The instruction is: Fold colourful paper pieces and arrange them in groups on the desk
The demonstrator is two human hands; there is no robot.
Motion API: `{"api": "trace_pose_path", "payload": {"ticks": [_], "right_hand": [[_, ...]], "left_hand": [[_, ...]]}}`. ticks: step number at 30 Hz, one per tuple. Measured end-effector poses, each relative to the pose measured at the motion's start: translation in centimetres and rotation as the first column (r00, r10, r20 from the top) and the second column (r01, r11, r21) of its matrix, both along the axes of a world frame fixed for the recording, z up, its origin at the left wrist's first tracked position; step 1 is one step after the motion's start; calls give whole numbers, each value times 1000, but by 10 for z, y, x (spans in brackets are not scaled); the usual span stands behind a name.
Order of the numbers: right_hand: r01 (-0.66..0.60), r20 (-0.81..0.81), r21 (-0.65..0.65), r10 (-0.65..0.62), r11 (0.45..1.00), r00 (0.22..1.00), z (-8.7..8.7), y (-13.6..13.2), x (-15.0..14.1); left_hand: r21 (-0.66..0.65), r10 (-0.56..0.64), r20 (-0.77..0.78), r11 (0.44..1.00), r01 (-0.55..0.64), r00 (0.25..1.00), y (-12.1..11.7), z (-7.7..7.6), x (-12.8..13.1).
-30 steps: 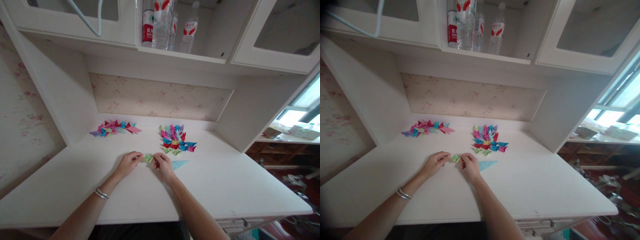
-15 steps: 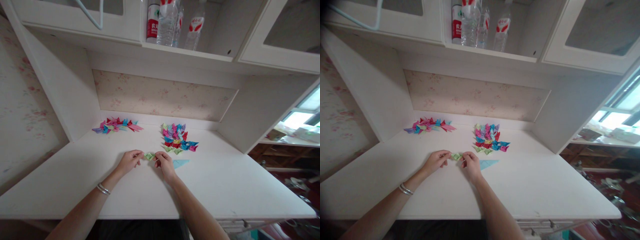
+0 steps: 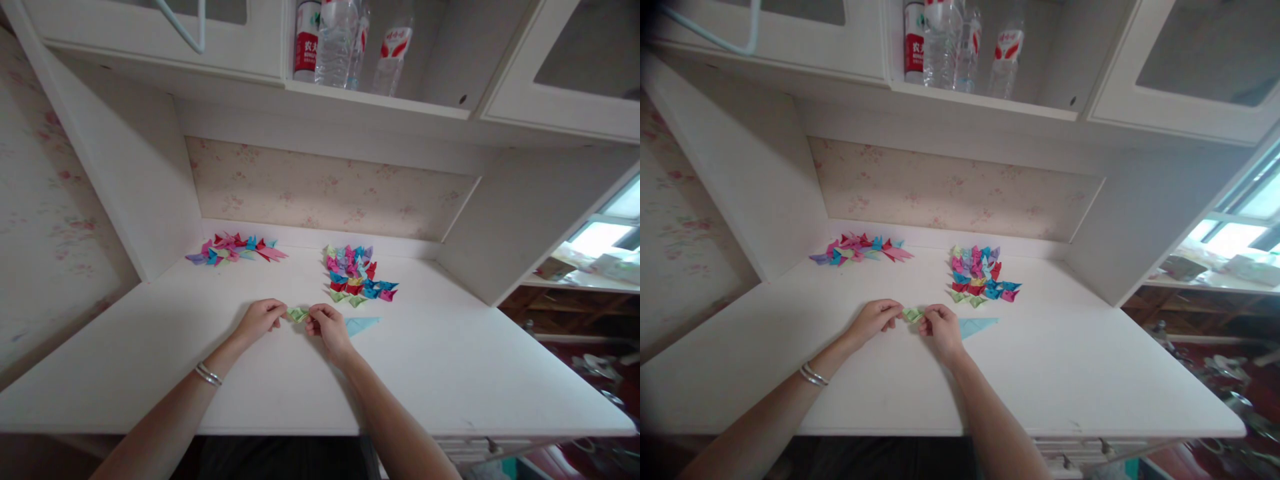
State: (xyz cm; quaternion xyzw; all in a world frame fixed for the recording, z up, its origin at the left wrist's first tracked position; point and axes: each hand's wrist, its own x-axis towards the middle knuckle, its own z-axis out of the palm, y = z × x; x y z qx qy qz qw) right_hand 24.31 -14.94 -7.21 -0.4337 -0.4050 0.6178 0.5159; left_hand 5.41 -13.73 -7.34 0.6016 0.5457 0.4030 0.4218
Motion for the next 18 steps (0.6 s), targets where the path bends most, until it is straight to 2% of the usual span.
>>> {"api": "trace_pose_path", "payload": {"ticks": [7, 12, 18], "right_hand": [[-1, 40, -7, 1, 1000, 999, 1, -2, -2], [17, 89, -9, -16, 1000, 996, -4, -1, -2], [23, 106, -4, -22, 1000, 994, -8, -1, -2]], "left_hand": [[-25, -13, 4, 1000, 13, 1000, 0, 2, 0], [-44, -11, -24, 999, 10, 1000, -1, 5, 1], [-48, -17, -34, 999, 16, 999, 1, 2, 1]]}}
